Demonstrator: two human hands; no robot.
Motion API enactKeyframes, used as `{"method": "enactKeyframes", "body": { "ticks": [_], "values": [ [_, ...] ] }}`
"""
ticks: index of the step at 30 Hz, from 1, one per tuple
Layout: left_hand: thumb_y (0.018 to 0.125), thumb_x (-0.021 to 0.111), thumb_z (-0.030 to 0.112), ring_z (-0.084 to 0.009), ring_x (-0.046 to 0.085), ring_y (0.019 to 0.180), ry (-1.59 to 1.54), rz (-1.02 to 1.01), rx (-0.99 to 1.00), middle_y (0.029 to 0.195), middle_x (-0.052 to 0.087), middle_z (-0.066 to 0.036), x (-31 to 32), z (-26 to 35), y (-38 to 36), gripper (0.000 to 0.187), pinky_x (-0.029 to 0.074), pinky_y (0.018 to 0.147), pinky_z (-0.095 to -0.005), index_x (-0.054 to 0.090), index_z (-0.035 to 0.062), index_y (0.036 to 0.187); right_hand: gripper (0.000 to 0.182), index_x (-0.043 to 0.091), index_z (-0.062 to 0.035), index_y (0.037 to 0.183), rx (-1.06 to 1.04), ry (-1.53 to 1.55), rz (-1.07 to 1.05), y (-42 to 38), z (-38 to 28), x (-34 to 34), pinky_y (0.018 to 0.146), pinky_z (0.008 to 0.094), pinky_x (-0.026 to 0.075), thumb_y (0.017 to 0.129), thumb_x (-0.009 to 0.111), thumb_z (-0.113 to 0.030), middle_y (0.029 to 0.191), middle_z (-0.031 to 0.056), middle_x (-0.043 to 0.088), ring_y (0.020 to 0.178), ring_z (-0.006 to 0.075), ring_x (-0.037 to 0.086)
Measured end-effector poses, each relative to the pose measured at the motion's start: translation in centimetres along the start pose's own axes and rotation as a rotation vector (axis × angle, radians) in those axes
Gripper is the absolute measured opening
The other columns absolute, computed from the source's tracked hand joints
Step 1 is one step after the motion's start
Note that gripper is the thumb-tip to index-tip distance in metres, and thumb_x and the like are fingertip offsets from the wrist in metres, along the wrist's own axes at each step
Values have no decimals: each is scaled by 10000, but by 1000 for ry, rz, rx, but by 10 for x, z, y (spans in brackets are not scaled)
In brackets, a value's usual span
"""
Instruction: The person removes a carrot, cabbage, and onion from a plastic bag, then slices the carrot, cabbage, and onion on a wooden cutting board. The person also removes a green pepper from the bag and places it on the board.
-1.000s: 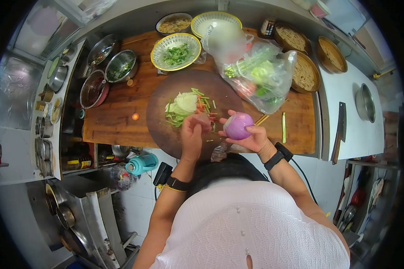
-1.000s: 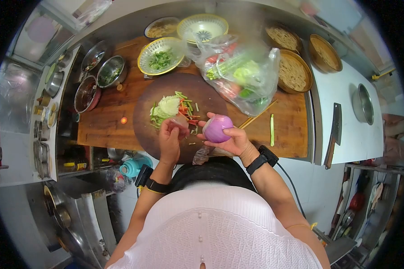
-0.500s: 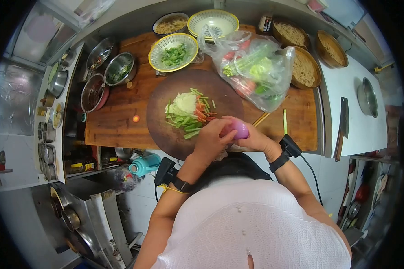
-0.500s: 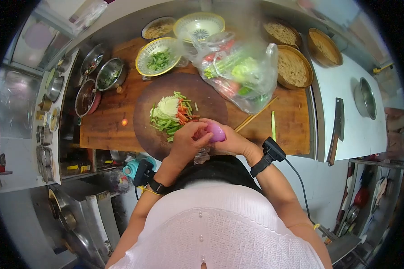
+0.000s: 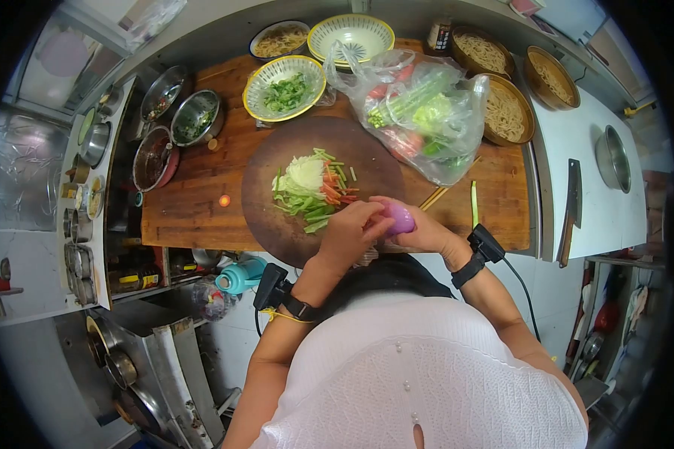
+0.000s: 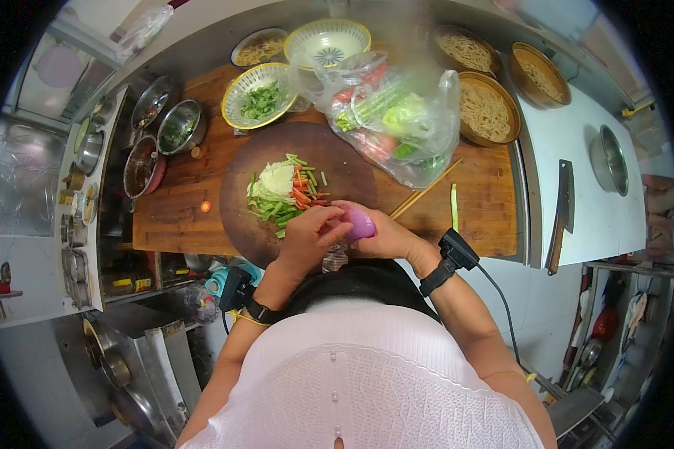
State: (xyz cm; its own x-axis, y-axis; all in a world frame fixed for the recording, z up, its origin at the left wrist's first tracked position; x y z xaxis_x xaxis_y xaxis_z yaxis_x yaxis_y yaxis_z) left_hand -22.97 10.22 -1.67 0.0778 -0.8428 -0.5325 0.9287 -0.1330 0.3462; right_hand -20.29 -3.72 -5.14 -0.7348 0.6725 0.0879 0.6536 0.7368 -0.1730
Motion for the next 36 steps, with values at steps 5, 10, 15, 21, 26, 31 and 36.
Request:
{"method": "enactKeyframes", "body": {
  "ticks": [5, 10, 15, 21, 26, 31, 36],
  "values": [
    [771, 662, 71, -164, 548, 586, -57, 0, -60, 764, 572, -89, 2, 1, 1, 135, 448, 540, -264, 580, 17, 865, 682, 380, -59, 1328, 27, -44, 23, 2, -10, 1, 898, 260, 401, 685, 603, -7, 1156, 56, 547, 1025, 116, 498],
    [781, 649, 71, -164, 526, 574, -94, 10, -69, 738, 551, -87, 3, -6, -4, 129, 433, 532, -266, 575, 17, 871, 661, 387, -58, 1320, 29, -24, -17, 1, -1, 3, 884, 253, 402, 687, 571, -8, 1138, 54, 549, 1016, 116, 499],
    [788, 642, 85, -175, 545, 601, -82, -58, -115, 755, 555, -99, 2, -9, -5, 141, 443, 551, -271, 562, 12, 879, 669, 389, -59, 1320, 14, -17, -51, 3, 0, 5, 869, 242, 398, 669, 535, -7, 1126, 55, 549, 1002, 119, 500],
    [785, 654, 100, -189, 558, 627, -78, -24, -117, 780, 565, -108, 3, -10, -9, 157, 451, 571, -282, 558, 15, 875, 693, 385, -57, 1322, 45, -50, -45, 2, -1, 5, 873, 239, 392, 648, 538, -9, 1135, 60, 542, 1002, 120, 499],
    [801, 634, 100, -201, 557, 632, -6, -79, -22, 776, 546, -112, 3, -6, -10, 132, 444, 563, -305, 551, 17, 862, 707, 378, -44, 1322, -28, -114, -5, 3, 8, 4, 891, 259, 394, 637, 548, -11, 1177, 105, 537, 1030, 159, 512],
    [831, 583, 71, -181, 554, 629, -6, 11, -30, 742, 538, -100, 5, -7, -15, 76, 442, 555, -301, 542, 19, 868, 712, 368, -34, 1326, -29, -176, -11, -1, 7, 3, 891, 265, 396, 637, 549, -9, 1191, 115, 530, 1035, 172, 514],
    [876, 517, 63, -96, 534, 611, -546, 91, -427, 719, 549, -41, 4, -31, -23, 50, 441, 543, -234, 528, 25, 908, 713, 357, -50, 1334, -42, -13, -53, -2, -2, 3, 890, 273, 402, 648, 546, -3, 1163, 103, 534, 1025, 174, 517]
  ]
}}
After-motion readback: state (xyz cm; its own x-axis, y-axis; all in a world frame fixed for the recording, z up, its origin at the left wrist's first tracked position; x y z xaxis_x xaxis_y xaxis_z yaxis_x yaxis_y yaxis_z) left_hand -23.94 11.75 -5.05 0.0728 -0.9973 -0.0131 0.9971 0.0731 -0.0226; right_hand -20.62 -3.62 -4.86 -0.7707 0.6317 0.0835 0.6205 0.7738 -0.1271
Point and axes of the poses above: each hand's wrist, its own y-axis towards the middle knuckle, its own x-axis out of the palm, z = x × y, the point moved 4 cm from there along y, towards the middle knuckle
